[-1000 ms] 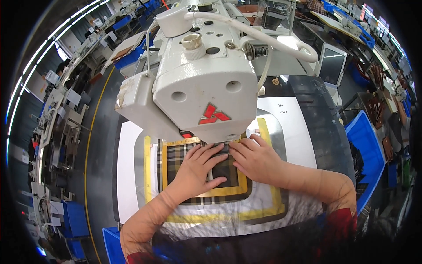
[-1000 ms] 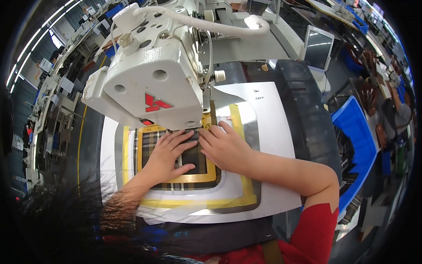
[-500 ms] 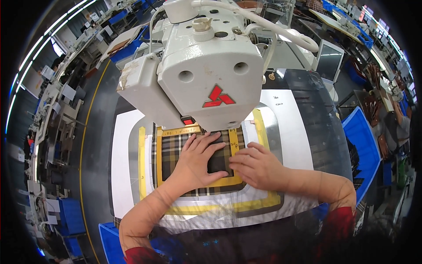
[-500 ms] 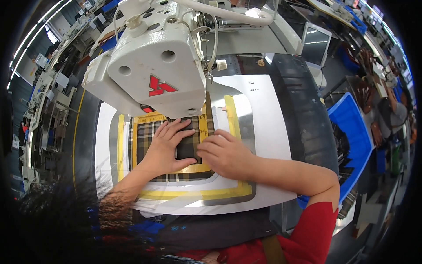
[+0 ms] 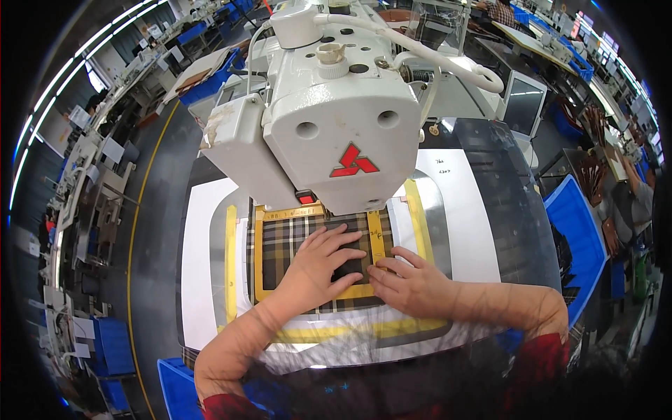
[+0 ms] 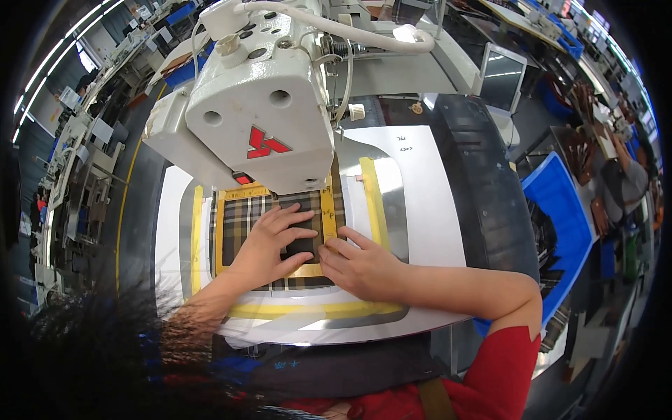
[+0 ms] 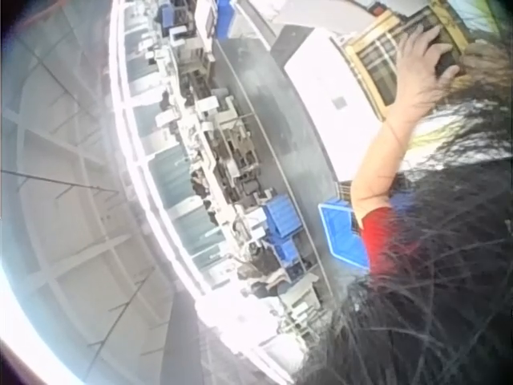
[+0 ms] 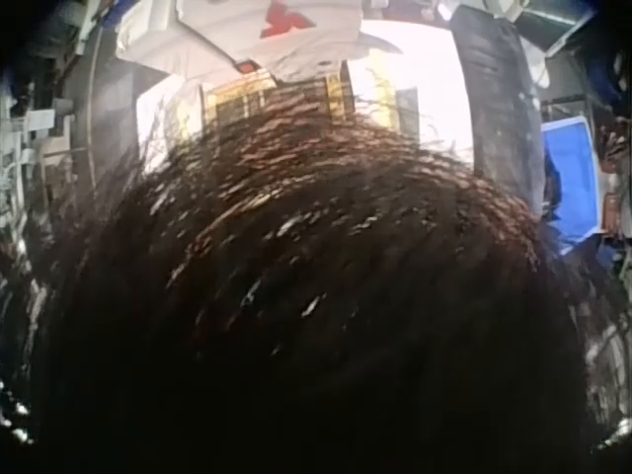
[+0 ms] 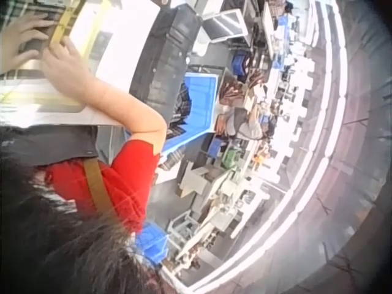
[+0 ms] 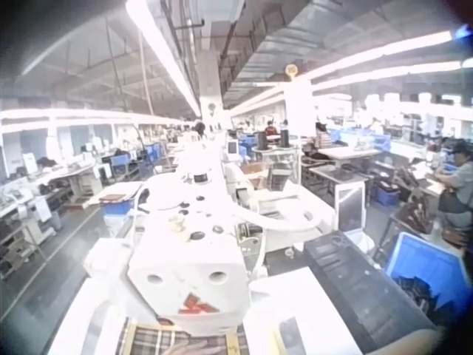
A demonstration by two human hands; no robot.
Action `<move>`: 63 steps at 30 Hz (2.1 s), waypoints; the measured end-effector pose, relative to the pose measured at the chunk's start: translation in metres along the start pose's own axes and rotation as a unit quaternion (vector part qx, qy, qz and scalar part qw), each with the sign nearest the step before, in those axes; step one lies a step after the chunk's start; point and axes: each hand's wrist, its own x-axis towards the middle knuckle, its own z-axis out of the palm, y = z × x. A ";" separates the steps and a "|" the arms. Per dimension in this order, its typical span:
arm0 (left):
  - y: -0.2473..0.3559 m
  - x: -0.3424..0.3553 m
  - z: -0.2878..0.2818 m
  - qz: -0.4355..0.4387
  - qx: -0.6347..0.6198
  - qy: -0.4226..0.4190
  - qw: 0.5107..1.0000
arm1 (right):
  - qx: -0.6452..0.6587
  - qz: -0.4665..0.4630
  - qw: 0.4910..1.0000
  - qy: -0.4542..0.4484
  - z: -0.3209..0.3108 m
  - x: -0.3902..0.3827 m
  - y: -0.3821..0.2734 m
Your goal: Operating an industrial sewing machine to sew labels onto plaid fabric pieces.
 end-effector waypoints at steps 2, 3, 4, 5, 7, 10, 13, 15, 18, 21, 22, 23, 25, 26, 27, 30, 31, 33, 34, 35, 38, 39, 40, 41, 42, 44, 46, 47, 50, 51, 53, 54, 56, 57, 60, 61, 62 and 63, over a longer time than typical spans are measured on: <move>0.003 -0.003 -0.002 0.010 -0.012 -0.016 1.000 | -0.004 0.001 1.000 0.000 0.001 0.000 0.000; 0.003 -0.006 -0.003 0.012 -0.011 -0.017 1.000 | 0.000 0.000 1.000 0.002 0.002 -0.001 0.000; 0.003 -0.008 -0.004 0.021 0.003 -0.034 0.999 | 0.003 -0.001 1.000 0.003 0.003 -0.001 0.000; 0.003 -0.010 -0.005 0.031 0.017 -0.052 0.998 | 0.003 0.001 1.000 0.003 0.004 -0.001 0.001; 0.008 -0.016 -0.010 0.038 0.032 -0.059 0.997 | 0.007 -0.008 1.000 0.006 0.004 -0.001 0.002; 0.009 -0.024 -0.013 0.049 0.052 -0.088 0.994 | 0.036 0.005 0.999 0.002 0.005 0.000 0.003; 0.008 -0.027 -0.012 0.038 0.022 -0.090 0.995 | 0.080 0.019 0.996 0.024 0.008 0.001 0.006; 0.006 -0.027 -0.011 0.034 0.010 -0.079 0.996 | 0.090 0.019 0.995 0.024 0.007 0.002 0.008; 0.005 -0.028 -0.008 0.028 0.005 -0.071 0.997 | 0.103 0.020 0.994 0.028 0.009 0.003 0.010; 0.004 -0.027 -0.008 0.035 0.011 -0.069 0.997 | 0.096 0.021 0.995 0.021 0.012 0.002 0.012; 0.003 -0.027 -0.007 0.035 0.012 -0.069 0.997 | 0.087 0.022 0.996 0.011 0.014 0.001 0.011; 0.003 -0.027 -0.007 0.039 0.020 -0.069 0.997 | 0.086 0.022 0.996 0.012 0.014 0.002 0.012; 0.002 -0.025 -0.008 0.043 0.028 -0.070 0.996 | 0.101 0.021 0.994 0.036 0.015 0.005 0.016; 0.002 -0.024 -0.008 0.040 0.032 -0.072 0.996 | 0.100 0.022 0.994 0.036 0.017 0.005 0.018; 0.002 -0.022 -0.008 0.037 0.036 -0.074 0.996 | 0.112 0.029 0.992 0.041 0.019 0.005 0.020; -0.003 -0.017 -0.007 0.035 0.047 -0.065 0.996 | 0.128 0.037 0.990 0.052 0.022 0.010 0.029; -0.005 -0.015 -0.007 0.035 0.047 -0.065 0.996 | 0.132 0.039 0.989 0.056 0.022 0.012 0.031; -0.010 -0.012 -0.008 0.030 0.037 -0.050 0.998 | 0.137 0.038 0.988 0.060 0.022 0.016 0.038; -0.011 -0.009 -0.008 0.032 0.036 -0.040 0.998 | 0.140 0.038 0.987 0.063 0.021 0.017 0.041; -0.012 -0.007 -0.010 0.032 0.034 -0.040 0.998 | 0.141 0.038 0.987 0.061 0.019 0.019 0.044; -0.015 0.000 -0.016 0.024 0.038 -0.026 0.999 | 0.154 0.064 0.983 0.077 0.019 0.022 0.052; -0.017 0.002 -0.017 0.021 0.037 -0.026 0.999 | 0.148 0.088 0.981 0.086 0.020 0.023 0.055; -0.020 0.004 -0.017 0.020 0.035 -0.021 0.999 | 0.140 0.113 0.979 0.095 0.020 0.023 0.059; -0.021 0.006 -0.017 0.018 0.033 -0.015 0.999 | 0.141 0.113 0.979 0.093 0.019 0.024 0.061; -0.023 0.008 -0.017 0.025 0.040 -0.001 0.999 | 0.134 0.135 0.978 0.089 0.019 0.025 0.063; -0.023 0.011 -0.023 -0.009 0.048 -0.019 0.999 | 0.129 0.154 0.976 0.086 0.019 0.029 0.068; -0.026 0.014 -0.025 -0.039 0.054 -0.036 0.997 | 0.128 0.168 0.974 0.082 0.019 0.033 0.073; -0.031 0.017 -0.022 -0.028 0.064 -0.028 0.997 | 0.127 0.169 0.974 0.081 0.019 0.034 0.075; -0.040 0.018 -0.021 -0.040 0.076 -0.038 0.996 | 0.123 0.195 0.971 0.058 0.019 0.039 0.082; -0.040 0.017 -0.022 -0.063 0.079 -0.058 0.993 | 0.123 0.198 0.970 0.064 0.019 0.040 0.084; -0.039 0.012 -0.025 -0.039 0.082 -0.039 0.995 | 0.126 0.199 0.969 0.069 0.022 0.041 0.085; -0.038 0.008 -0.027 -0.013 0.085 -0.021 0.996 | 0.132 0.200 0.968 0.069 0.023 0.041 0.084; -0.036 -0.001 -0.030 -0.004 0.078 -0.015 0.997 | 0.134 0.199 0.968 0.070 0.023 0.043 0.084; -0.034 -0.008 -0.032 0.004 0.070 -0.011 0.997 | 0.117 0.187 0.973 0.073 0.024 0.045 0.084; -0.005 -0.046 -0.040 0.004 0.015 -0.055 0.998 | 0.108 0.193 0.972 0.076 0.027 0.041 0.090; 0.007 -0.058 -0.042 0.000 -0.019 -0.110 0.994 | 0.119 0.210 0.968 0.070 0.030 0.037 0.092; 0.018 -0.070 -0.039 -0.002 -0.056 -0.166 0.985 | 0.119 0.215 0.967 0.068 0.030 0.035 0.093; 0.033 -0.086 -0.034 -0.004 -0.013 -0.196 0.980 | 0.115 0.198 0.971 0.073 0.024 0.040 0.090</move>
